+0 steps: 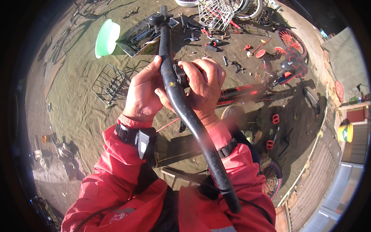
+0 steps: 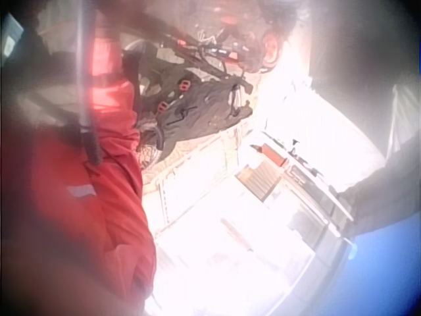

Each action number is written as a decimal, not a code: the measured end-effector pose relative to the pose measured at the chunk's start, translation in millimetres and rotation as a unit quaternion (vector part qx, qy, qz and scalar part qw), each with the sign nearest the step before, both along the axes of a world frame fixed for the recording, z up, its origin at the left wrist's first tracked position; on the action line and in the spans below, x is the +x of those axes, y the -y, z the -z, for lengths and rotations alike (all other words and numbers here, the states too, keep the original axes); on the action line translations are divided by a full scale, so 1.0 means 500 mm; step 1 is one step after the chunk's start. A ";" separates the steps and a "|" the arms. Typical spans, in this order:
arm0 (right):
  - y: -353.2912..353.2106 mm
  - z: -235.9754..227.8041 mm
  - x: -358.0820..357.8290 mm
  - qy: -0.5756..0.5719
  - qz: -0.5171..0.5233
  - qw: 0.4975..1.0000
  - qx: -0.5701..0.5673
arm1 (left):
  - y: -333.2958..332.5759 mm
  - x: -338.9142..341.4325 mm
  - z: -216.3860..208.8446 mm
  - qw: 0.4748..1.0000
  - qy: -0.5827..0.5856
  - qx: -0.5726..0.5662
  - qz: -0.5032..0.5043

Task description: The person assembles a bicycle brake caliper by inserting a spring and attaching a cable housing, then fits the caliper onto the bicycle handlebar. The person handles the caliper, spring, cable housing, and handlebar, using hands to align and secure components.

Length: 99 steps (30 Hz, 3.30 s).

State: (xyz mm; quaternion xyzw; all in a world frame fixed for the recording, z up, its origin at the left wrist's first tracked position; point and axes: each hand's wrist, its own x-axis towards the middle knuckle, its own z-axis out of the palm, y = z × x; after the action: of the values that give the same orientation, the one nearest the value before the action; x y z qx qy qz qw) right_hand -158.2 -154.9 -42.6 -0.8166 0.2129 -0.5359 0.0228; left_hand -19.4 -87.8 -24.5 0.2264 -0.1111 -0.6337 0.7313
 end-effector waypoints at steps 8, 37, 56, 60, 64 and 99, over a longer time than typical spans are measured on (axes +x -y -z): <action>-0.002 -0.001 0.002 0.001 0.009 1.000 0.002 | 0.001 -0.004 0.000 1.000 -0.006 0.007 -0.012; 0.003 0.010 0.015 0.031 0.027 0.999 -0.012 | -0.001 0.000 0.012 0.999 0.005 -0.040 -0.002; -0.009 -0.006 0.018 0.009 0.021 1.000 -0.006 | 0.002 -0.001 0.028 0.998 0.038 -0.047 -0.016; -0.010 -0.007 0.020 0.012 0.014 1.000 -0.008 | 0.003 -0.002 0.027 0.998 0.045 -0.032 -0.026; -0.009 -0.004 0.021 0.011 0.022 1.000 -0.013 | 0.002 -0.004 0.031 0.998 0.043 -0.030 -0.027; -0.004 -0.011 0.008 -0.036 0.032 0.998 -0.048 | -0.232 0.402 0.038 0.922 0.289 0.099 -0.236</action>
State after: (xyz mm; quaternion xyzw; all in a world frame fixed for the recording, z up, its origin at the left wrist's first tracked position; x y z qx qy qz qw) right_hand -154.4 -153.0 -36.8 -0.8282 0.2132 -0.5166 -0.0413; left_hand 181.5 28.1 -43.7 0.4905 -0.1983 -0.3573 0.7697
